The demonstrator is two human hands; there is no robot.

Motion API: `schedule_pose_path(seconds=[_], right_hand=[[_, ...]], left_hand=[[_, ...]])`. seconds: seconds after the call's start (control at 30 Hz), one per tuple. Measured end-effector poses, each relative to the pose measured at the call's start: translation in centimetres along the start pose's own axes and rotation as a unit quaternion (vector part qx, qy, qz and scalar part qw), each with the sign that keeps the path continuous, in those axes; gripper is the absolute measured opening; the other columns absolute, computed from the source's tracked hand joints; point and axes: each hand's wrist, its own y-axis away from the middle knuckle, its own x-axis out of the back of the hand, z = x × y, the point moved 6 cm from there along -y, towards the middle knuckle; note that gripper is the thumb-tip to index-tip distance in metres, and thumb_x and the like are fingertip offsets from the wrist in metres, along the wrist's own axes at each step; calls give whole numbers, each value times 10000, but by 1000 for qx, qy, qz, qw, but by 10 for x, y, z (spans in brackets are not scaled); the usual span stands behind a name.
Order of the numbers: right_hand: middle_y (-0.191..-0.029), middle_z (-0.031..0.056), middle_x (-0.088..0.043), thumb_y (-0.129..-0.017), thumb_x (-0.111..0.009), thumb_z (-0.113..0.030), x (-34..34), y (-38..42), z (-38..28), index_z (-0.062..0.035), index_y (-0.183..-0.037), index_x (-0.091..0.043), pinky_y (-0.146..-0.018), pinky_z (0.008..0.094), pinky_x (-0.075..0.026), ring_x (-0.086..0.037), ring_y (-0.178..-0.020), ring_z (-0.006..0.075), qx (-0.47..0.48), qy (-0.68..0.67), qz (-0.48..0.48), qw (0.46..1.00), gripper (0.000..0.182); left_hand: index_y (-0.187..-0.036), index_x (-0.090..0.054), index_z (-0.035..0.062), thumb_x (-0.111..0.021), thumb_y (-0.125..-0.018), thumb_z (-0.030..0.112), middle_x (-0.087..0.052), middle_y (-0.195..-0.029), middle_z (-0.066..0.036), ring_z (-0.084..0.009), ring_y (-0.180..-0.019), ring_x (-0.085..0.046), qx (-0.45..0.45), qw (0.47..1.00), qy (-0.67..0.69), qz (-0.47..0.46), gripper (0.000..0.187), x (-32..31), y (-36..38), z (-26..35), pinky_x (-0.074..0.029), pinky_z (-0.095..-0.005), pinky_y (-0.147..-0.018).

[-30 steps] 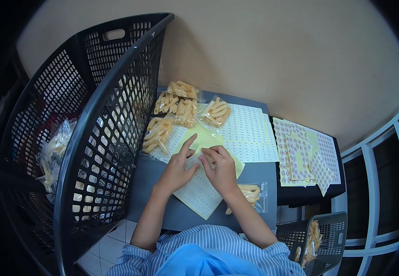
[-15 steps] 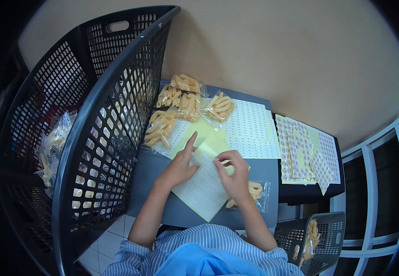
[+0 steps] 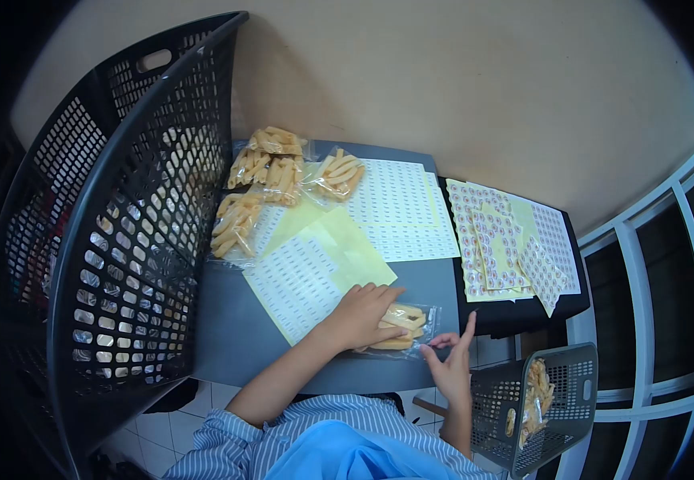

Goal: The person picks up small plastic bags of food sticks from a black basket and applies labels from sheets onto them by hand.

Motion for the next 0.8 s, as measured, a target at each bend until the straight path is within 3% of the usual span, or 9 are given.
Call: schedule_pose_path(seconds=[0.03,0.23,0.3,0.33,0.5,0.57,0.6,0.67,0.8], right_hand=[[-854,77,-547,-688,-684,-143,-4,-2,1,10,-1343,20,-794,368,-358,-500,-772,187,20,-99,2,995,974],[-901,123,-555,-712,-662,-60,4,-15,-11,-30,-1346,63,-847,353,-389,-535,-943,216,99,-38,114,988,963],[-898,128,-564,-751,-599,17,-4,-24,-26,-51,-1349,83,-818,309,-429,-566,-876,190,54,-348,-23,936,910],[-855,118,-580,-762,-552,78,-3,-29,-34,-57,-1354,82,-778,270,-458,-586,-800,163,107,-361,-26,926,877],[-769,92,-596,-730,-609,43,-8,-51,-72,-41,-1363,25,-743,276,-472,-592,-740,155,175,-294,-109,933,900],[-861,98,-579,-699,-646,6,-6,-52,-86,-35,-1341,-204,-750,282,-452,-566,-801,161,210,-219,-55,951,780],[-861,98,-579,-699,-646,6,-7,-50,-90,-35,-1341,-204,-750,282,-452,-566,-801,161,211,-220,-57,951,780],[-978,104,-530,-680,-666,-29,8,-39,-106,-20,-1121,-506,-784,292,-413,-517,-893,181,310,-55,138,939,469],[-1066,110,-468,-702,-649,-55,-15,-32,-96,-13,-861,-597,-822,300,-380,-474,-953,205,263,-164,61,949,172]], left_hand=[[-1212,-409,5,-659,-708,360,-521,-1027,-153,-288,-958,-488,-3,1000,0,-1,666,-2,0,1,-353,-381,-871],[-1196,-436,20,-700,-686,267,-535,-949,-115,-226,-886,-538,-4,978,170,120,626,18,26,0,-427,-317,-792],[-1190,-443,24,-713,-672,241,-536,-922,-110,-224,-872,-547,28,965,228,124,623,19,34,2,-442,-310,-781],[-1214,-412,18,-686,-719,229,-530,-969,-104,-203,-896,-542,52,964,257,43,604,15,36,6,-438,-301,-794],[-1186,-395,5,-561,-833,170,-533,-1006,-110,-144,-908,-535,-11,885,463,50,423,0,33,17,-438,-276,-780],[-1159,-408,-1,-505,-862,134,-542,-978,-96,-125,-896,-533,36,852,507,121,340,-1,34,14,-433,-257,-774],[-1155,-411,-5,-478,-873,116,-547,-991,-90,-125,-897,-538,45,847,510,145,314,-8,33,7,-434,-252,-771],[-1158,-408,-5,-480,-871,109,-547,-1003,-93,-128,-906,-535,45,860,479,170,317,-6,34,5,-431,-256,-781],[-1189,-381,-6,-479,-862,77,-529,-1065,-112,-143,-979,-509,35,843,473,253,351,3,36,6,-404,-267,-839]])
